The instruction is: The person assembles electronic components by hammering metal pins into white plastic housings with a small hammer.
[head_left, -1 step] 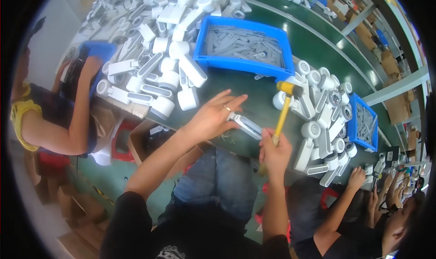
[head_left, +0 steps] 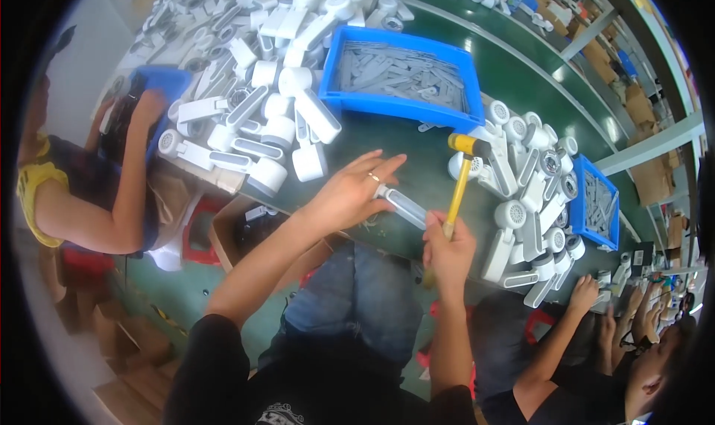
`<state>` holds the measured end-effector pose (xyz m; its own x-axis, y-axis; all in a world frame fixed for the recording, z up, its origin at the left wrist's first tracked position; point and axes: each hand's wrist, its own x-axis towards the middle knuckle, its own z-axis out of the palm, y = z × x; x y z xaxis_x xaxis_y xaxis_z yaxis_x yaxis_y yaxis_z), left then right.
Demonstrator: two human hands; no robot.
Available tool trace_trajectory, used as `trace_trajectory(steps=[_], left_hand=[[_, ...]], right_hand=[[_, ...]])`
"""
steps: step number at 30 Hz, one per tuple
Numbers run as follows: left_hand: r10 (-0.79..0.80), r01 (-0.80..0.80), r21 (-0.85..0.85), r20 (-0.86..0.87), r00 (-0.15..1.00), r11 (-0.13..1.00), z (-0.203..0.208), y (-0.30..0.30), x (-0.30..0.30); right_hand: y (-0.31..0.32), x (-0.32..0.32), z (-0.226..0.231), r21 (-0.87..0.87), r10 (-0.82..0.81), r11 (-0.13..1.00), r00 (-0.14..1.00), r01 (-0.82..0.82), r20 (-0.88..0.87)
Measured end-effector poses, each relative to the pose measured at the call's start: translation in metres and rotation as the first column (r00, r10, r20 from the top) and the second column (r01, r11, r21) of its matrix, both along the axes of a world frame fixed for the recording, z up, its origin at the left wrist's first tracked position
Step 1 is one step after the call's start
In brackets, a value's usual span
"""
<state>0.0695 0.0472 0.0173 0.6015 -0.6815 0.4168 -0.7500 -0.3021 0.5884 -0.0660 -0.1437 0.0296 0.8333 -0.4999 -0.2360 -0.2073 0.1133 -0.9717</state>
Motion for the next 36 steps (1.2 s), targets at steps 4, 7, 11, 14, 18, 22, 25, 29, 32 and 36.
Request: trace_trajectory(steps=[4,7,11,14,18,22,25,29,32,36], left_hand=[[-0.004,0.001,-0.115,-0.025,1.000,0.993,-0.016,0.003,0.001],[-0.078,0.094,-0.081,0.183,0.980,0.992,-0.014,0.003,0.007],[-0.147,0.155,0.011,0.394,0.907,0.988,-0.008,0.004,0.015],[-0.166,0.153,0.066,0.452,0.876,0.986,-0.012,0.005,0.015],[-0.163,0.173,0.012,0.407,0.899,0.985,-0.009,0.002,0.018],[-0.221,0.222,0.043,0.383,0.897,0.974,-0.006,-0.008,0.014],[-0.233,0.233,0.054,0.425,0.874,0.971,-0.015,-0.014,0.014],[-0.253,0.245,0.078,0.438,0.863,0.967,-0.011,-0.010,0.017],[-0.224,0.214,0.073,0.432,0.874,0.974,-0.011,-0.010,0.013],[-0.215,0.219,0.040,0.424,0.880,0.975,-0.009,-0.012,0.014]], right_hand=[[0.000,0.004,0.002,-0.081,0.063,0.994,0.996,-0.068,-0.060],[-0.015,0.011,0.009,-0.117,0.144,0.980,0.981,-0.159,-0.130],[-0.012,0.019,0.035,-0.188,0.184,0.951,0.939,-0.244,-0.291],[-0.016,0.020,0.033,-0.178,0.207,0.943,0.914,-0.282,-0.350],[-0.021,0.020,0.024,0.071,0.256,0.966,0.905,-0.247,-0.341],[-0.018,0.016,0.020,0.149,0.234,0.969,0.923,-0.196,-0.305],[-0.020,0.009,0.010,0.094,0.251,0.968,0.927,-0.234,-0.277],[-0.011,-0.051,0.024,0.080,0.112,0.991,0.989,-0.105,-0.092],[0.004,-0.092,0.052,-0.202,0.130,0.964,0.970,-0.172,-0.206],[0.022,-0.112,0.066,-0.341,0.165,0.909,0.958,-0.240,-0.234]])
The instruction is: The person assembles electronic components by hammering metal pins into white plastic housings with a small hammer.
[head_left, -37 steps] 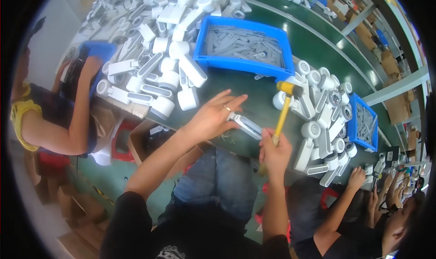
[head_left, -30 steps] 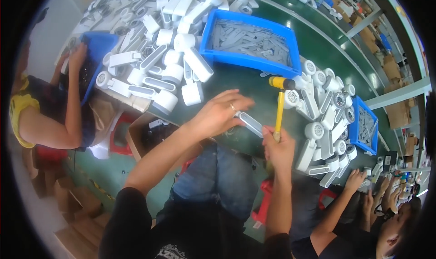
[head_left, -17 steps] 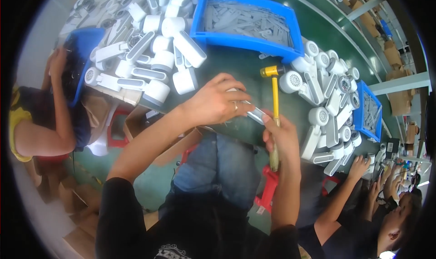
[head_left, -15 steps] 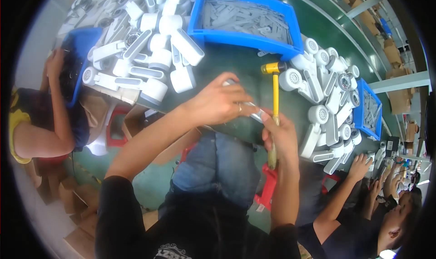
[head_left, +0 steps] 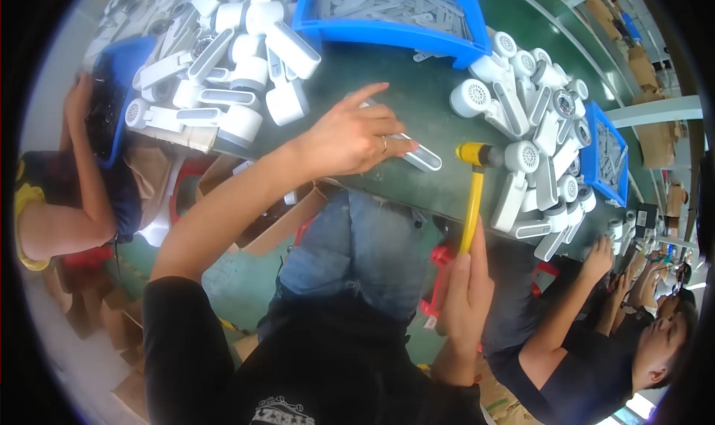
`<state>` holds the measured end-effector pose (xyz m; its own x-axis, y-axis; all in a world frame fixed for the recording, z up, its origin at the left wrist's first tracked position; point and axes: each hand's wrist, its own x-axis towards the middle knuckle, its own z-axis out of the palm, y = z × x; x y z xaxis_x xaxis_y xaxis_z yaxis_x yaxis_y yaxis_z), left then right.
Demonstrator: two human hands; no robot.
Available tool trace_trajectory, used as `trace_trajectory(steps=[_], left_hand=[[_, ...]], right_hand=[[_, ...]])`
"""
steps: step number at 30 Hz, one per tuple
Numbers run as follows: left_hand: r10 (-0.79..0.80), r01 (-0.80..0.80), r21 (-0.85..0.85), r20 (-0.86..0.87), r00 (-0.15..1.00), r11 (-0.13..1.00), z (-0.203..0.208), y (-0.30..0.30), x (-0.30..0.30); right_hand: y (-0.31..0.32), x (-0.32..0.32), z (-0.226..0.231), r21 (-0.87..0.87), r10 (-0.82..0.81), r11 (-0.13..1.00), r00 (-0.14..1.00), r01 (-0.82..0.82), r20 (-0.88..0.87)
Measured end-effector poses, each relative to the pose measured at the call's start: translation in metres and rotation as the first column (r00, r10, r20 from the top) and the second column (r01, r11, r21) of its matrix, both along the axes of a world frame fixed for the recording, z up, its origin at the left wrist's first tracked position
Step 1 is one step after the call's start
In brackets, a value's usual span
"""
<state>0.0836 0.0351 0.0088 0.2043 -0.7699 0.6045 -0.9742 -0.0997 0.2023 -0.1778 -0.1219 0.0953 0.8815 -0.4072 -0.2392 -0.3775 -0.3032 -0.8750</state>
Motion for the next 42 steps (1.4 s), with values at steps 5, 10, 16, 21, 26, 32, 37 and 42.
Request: trace_trajectory(steps=[5,10,16,21,26,32,37,42], left_hand=[[-0.008,0.008,0.009,-0.020,1.000,1.000,0.000,-0.003,-0.003],[-0.015,0.016,0.016,-0.038,0.999,1.000,0.002,-0.003,-0.003],[-0.032,0.035,0.034,-0.104,0.994,0.999,0.003,0.000,-0.001],[-0.289,0.279,0.250,0.003,0.957,0.927,0.038,-0.025,0.026],[-0.237,0.274,0.235,-0.173,0.956,0.933,0.036,-0.020,0.023],[0.143,-0.154,-0.019,-0.261,0.955,0.988,-0.012,0.015,-0.025],[0.227,-0.239,0.000,-0.310,0.923,0.971,-0.021,0.021,-0.041],[0.252,-0.314,-0.072,-0.443,0.861,0.947,-0.024,0.028,-0.021]], right_hand=[[-0.004,-0.007,-0.012,-0.067,0.010,0.998,0.993,-0.018,-0.119],[-0.008,-0.004,-0.034,-0.326,0.144,0.932,0.988,-0.156,-0.061],[-0.008,-0.003,-0.034,-0.275,0.121,0.948,0.982,-0.158,-0.148],[0.000,-0.012,-0.025,0.053,-0.096,0.995,0.987,0.090,0.129],[0.000,-0.005,-0.030,0.071,-0.066,0.996,0.994,0.060,0.090],[-0.004,0.013,-0.018,-0.015,0.006,1.000,0.998,-0.005,0.055],[-0.006,0.031,-0.011,-0.040,0.053,0.998,0.998,-0.052,0.025],[-0.005,0.039,-0.012,-0.049,0.080,0.995,0.996,-0.082,-0.039]])
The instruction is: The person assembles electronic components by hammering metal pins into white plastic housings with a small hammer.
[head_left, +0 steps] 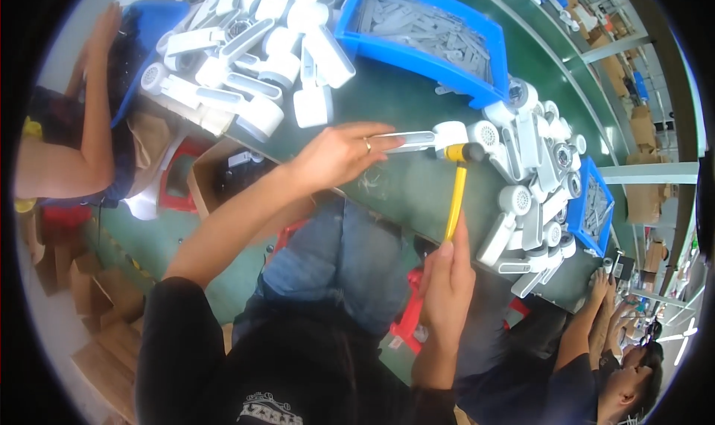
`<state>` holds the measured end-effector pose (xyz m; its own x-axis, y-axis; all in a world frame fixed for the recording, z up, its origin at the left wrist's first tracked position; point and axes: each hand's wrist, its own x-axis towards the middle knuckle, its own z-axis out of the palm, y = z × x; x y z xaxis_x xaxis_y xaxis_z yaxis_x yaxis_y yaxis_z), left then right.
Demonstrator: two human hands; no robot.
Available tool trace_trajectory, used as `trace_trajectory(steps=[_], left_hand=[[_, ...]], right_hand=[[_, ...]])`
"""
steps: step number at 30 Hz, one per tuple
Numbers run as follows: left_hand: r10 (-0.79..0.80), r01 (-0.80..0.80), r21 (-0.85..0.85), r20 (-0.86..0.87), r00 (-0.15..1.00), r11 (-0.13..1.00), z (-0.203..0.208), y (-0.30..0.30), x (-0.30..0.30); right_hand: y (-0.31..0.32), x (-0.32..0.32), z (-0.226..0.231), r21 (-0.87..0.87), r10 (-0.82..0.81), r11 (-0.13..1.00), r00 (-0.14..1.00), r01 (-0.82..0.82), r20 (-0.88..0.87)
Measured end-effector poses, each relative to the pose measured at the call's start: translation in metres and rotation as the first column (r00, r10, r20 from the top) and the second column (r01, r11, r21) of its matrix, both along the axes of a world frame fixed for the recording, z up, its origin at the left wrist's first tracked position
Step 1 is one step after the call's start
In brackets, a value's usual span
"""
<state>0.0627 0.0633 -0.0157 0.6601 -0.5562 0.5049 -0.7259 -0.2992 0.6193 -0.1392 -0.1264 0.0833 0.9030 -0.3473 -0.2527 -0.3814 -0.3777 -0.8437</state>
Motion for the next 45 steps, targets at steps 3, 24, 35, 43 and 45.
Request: trace_trajectory(steps=[3,24,35,43,45], left_hand=[[-0.009,0.009,-0.003,0.132,0.991,1.000,-0.003,0.002,0.008],[0.014,-0.036,-0.052,-0.368,0.930,0.998,0.007,0.002,0.005],[0.004,-0.031,-0.045,-0.495,0.869,0.998,0.003,-0.001,0.005],[0.020,-0.029,-0.052,-0.168,0.986,0.998,-0.004,0.006,0.013],[-0.042,0.056,-0.107,0.130,0.991,0.993,-0.010,0.005,0.011]], right_hand=[[0.010,0.005,0.019,-0.031,-0.019,0.999,0.999,0.020,0.035],[0.021,0.009,0.015,-0.210,0.043,0.978,0.982,-0.003,0.186],[0.027,0.033,0.003,-0.409,0.268,0.855,0.946,-0.320,-0.180],[0.005,0.032,-0.006,-0.276,0.174,0.952,0.976,-0.134,0.127],[-0.018,0.041,-0.032,-0.142,0.040,0.990,0.948,0.005,0.315]])
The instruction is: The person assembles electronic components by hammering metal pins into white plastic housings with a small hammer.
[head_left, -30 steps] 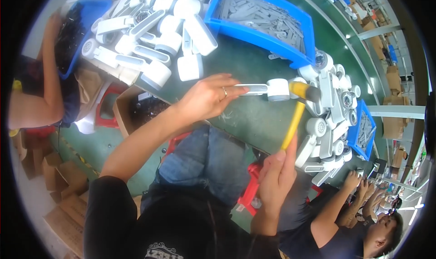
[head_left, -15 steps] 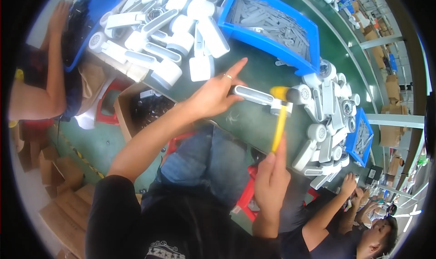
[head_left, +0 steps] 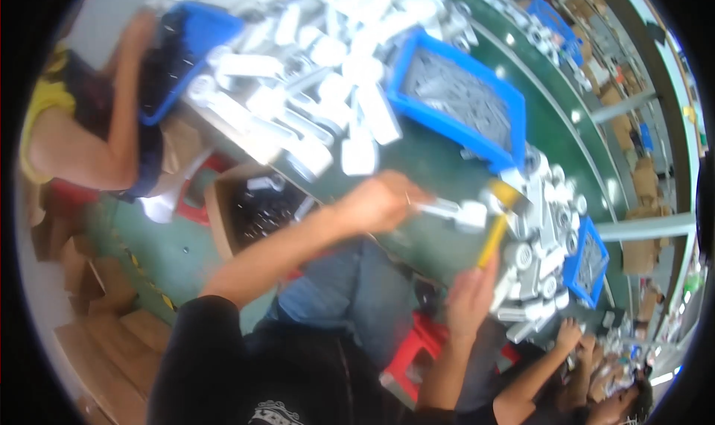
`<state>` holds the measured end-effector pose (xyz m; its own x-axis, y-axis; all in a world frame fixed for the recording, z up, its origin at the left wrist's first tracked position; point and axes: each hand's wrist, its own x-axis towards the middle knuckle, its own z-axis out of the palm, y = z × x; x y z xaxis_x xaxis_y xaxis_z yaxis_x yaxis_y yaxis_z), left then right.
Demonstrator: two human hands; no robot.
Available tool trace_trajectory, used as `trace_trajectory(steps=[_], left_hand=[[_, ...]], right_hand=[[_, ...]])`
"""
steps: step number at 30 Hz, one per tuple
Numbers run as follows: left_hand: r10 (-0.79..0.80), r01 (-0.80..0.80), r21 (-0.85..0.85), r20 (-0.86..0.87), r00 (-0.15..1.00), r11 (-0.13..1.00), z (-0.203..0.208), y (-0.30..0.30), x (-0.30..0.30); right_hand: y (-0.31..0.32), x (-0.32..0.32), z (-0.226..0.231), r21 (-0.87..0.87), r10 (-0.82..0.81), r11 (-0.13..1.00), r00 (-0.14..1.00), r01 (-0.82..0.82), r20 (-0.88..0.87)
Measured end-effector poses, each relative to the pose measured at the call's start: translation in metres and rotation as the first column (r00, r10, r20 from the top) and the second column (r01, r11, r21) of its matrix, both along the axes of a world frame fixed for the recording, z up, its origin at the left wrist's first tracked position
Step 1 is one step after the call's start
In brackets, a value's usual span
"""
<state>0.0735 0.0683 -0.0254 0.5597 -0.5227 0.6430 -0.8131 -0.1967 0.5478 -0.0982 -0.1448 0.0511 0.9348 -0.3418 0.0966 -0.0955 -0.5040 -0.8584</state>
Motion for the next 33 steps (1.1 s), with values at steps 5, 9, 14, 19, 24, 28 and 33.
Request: trace_trajectory(steps=[5,9,14,19,24,28,33], left_hand=[[0.219,-0.222,0.002,0.164,0.962,0.975,0.059,0.058,-0.045],[0.665,-0.657,-0.123,0.233,0.709,0.744,0.097,0.128,-0.023],[0.897,-0.906,0.000,0.136,0.420,0.424,0.085,0.164,0.115],[0.856,-0.774,0.412,-0.027,0.517,0.481,0.092,0.155,0.174],[0.388,-0.385,0.178,0.020,0.921,0.905,0.132,0.003,0.154],[-0.138,0.088,0.349,0.122,0.983,0.933,0.120,-0.162,0.149],[-0.231,0.186,0.679,-0.025,0.973,0.710,0.125,-0.254,0.152]], right_hand=[[-0.026,0.003,-0.059,0.516,-0.217,0.836,0.976,0.187,-0.001],[-0.025,0.007,-0.056,0.573,-0.246,0.793,0.969,0.208,-0.012],[-0.032,0.006,-0.056,0.574,-0.229,0.792,0.973,0.206,-0.033],[-0.034,0.002,-0.067,0.502,-0.194,0.852,0.981,0.152,0.032],[-0.027,-0.011,-0.080,0.506,-0.274,0.856,0.923,0.107,0.268],[-0.027,-0.013,-0.082,0.473,-0.268,0.872,0.931,0.125,0.248],[-0.021,-0.011,-0.070,0.520,-0.281,0.845,0.932,0.127,0.228]])
